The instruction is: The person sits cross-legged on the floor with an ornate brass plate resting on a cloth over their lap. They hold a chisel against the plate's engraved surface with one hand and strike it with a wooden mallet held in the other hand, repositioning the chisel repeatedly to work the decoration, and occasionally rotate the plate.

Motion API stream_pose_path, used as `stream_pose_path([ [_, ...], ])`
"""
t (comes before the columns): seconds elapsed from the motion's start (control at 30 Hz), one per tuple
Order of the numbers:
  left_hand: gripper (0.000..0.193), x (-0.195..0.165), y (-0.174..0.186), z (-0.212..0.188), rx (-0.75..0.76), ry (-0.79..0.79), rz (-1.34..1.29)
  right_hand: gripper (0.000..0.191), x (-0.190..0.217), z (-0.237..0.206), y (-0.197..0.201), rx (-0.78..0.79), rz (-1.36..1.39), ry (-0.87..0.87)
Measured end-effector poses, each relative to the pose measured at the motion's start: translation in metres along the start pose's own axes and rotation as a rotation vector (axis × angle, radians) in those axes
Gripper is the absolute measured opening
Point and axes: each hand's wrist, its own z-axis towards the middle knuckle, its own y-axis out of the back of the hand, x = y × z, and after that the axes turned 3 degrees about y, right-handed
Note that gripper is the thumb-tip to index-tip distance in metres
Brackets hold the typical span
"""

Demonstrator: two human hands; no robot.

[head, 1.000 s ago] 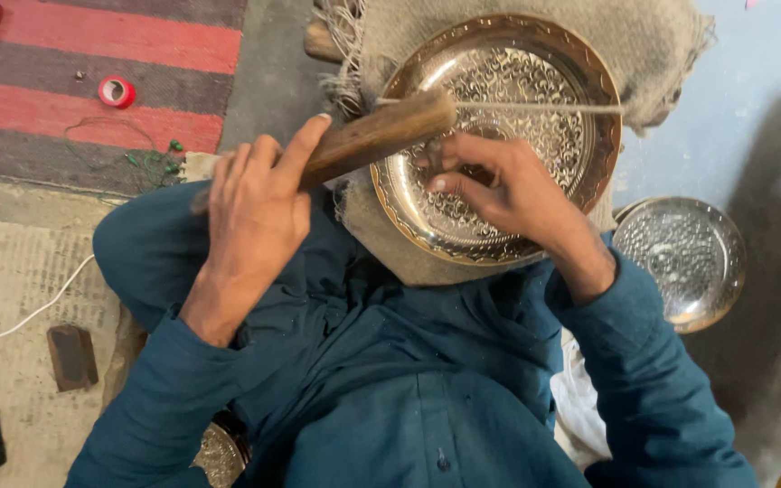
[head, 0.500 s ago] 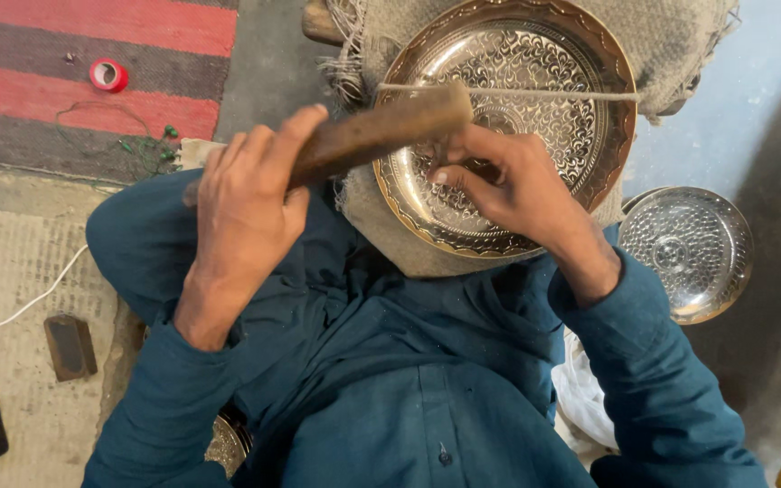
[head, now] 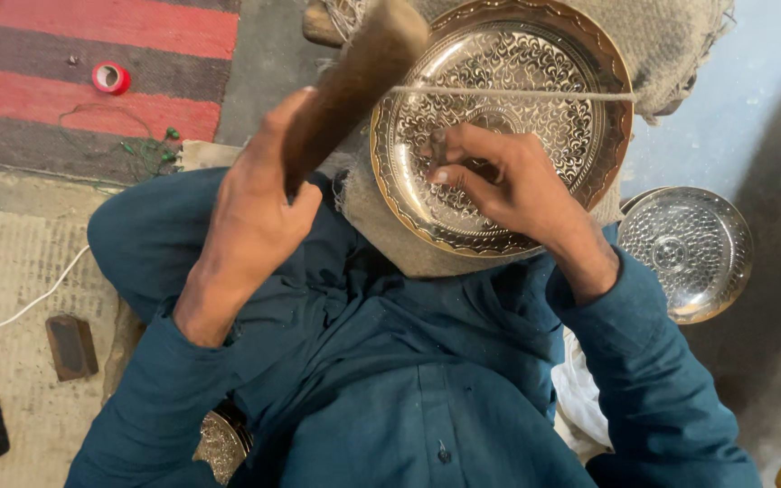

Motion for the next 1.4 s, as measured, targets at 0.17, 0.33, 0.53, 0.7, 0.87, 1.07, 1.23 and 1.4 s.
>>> stream_pose_path([
  [0.17,0.084,0.001,0.0,0.0,0.011,0.006,-0.023,0.016,-0.005,0.001,-0.001,0.034,0.057,-0.022],
  [0.33,0.081,0.002,0.0,0.003,-0.035,-0.024,0.054,0.016,-0.007,0.002,-0.001,0.051,0.029,-0.04],
  [0.53,0.081,0.001,0.004,0.002,0.076,0.028,0.149,0.018,-0.002,0.003,0.001,0.044,0.034,-0.009],
  [0.7,0.07,-0.004,0.002,0.001,-0.046,0.296,-0.5,0.018,0.003,0.002,0.0,0.016,0.048,-0.068],
  [0.87,0.074,-0.005,0.002,0.003,0.05,0.237,-0.297,0.016,0.005,0.002,-0.001,-0.014,0.015,0.065],
  [1.07,0.075,-0.004,0.01,0.001,-0.096,-0.017,-0.256,0.014,-0.001,-0.001,-0.003,0.034,0.027,-0.14],
  [1.23,0.075,-0.004,0.007,-0.001,0.166,0.169,0.195,0.011,-0.005,0.002,-0.002,0.025,0.053,0.045],
  [1.4,0.069,-0.001,-0.001,-0.013,-0.001,0.217,-0.296,0.018,0.001,0.002,0.002,0.023,0.125,-0.04],
])
